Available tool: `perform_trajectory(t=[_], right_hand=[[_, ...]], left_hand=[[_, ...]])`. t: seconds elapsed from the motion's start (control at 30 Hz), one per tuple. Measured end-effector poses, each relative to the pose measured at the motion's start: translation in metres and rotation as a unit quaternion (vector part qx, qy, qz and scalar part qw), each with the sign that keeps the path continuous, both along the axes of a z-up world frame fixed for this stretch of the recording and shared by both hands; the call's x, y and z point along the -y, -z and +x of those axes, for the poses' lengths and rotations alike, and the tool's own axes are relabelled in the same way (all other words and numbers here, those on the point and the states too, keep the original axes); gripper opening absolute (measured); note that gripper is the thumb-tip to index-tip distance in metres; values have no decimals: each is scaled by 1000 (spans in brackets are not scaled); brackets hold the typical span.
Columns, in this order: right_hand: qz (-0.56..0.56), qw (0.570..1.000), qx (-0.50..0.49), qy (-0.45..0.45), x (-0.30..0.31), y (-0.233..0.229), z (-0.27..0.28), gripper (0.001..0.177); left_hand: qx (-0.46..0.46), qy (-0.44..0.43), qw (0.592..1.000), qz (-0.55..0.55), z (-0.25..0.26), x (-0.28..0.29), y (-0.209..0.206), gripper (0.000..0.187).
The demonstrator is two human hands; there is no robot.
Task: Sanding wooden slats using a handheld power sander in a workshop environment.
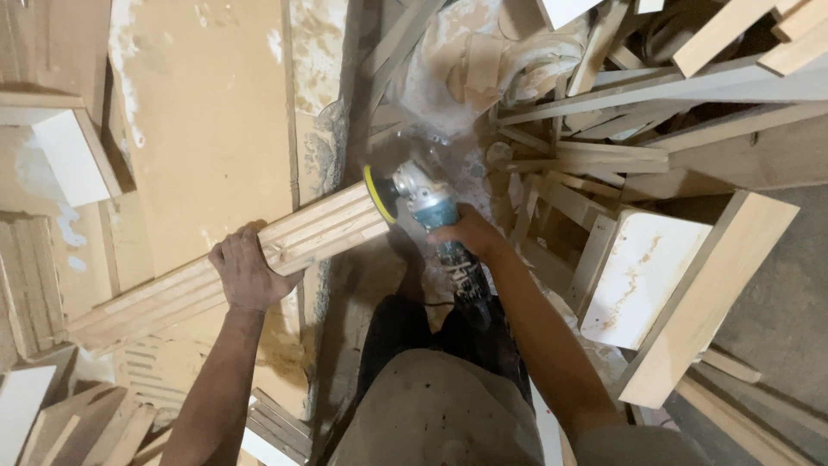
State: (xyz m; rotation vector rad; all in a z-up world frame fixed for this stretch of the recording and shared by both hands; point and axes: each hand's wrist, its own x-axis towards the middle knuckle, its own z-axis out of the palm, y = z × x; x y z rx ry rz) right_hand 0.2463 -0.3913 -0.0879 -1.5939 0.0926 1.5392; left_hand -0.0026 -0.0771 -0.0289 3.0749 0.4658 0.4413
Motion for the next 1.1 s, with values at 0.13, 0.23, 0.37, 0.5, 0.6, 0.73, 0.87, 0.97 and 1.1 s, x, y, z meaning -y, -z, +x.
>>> perform_trajectory(t=[0.13,0.23,0.37,0.5,0.6,0.73,0.87,0.97,1.1], right_hand=[[-34,999,-12,-16,17,-2,-5,147],[-5,1000,-11,-17,11,-67,-5,121],[-27,1000,-8,-14,12,-9,-4,147],[57,998,24,14,27,1,-13,119],[24,1000,4,10,44,-4,-29,137],[-18,999,-44,5,44,-28,-27,134],[4,1000,-12,-8,8,-32,-7,157],[114,992,-16,43,24,19,-16,91],[45,999,9,-3,46,-14,-24,130]], left_hand=[[-2,6,1000,6,-1,1,-1,99],[4,4,1000,3,1,-1,1,102],[5,11,1000,-4,5,0,-3,96],[1,8,1000,-11,6,2,-7,95],[5,9,1000,-12,8,2,-7,93],[12,8,999,-38,11,7,-16,88],[6,2,1000,-22,9,5,-9,86],[4,11,1000,-16,3,4,-11,84],[16,7,1000,-8,10,3,-8,89]])
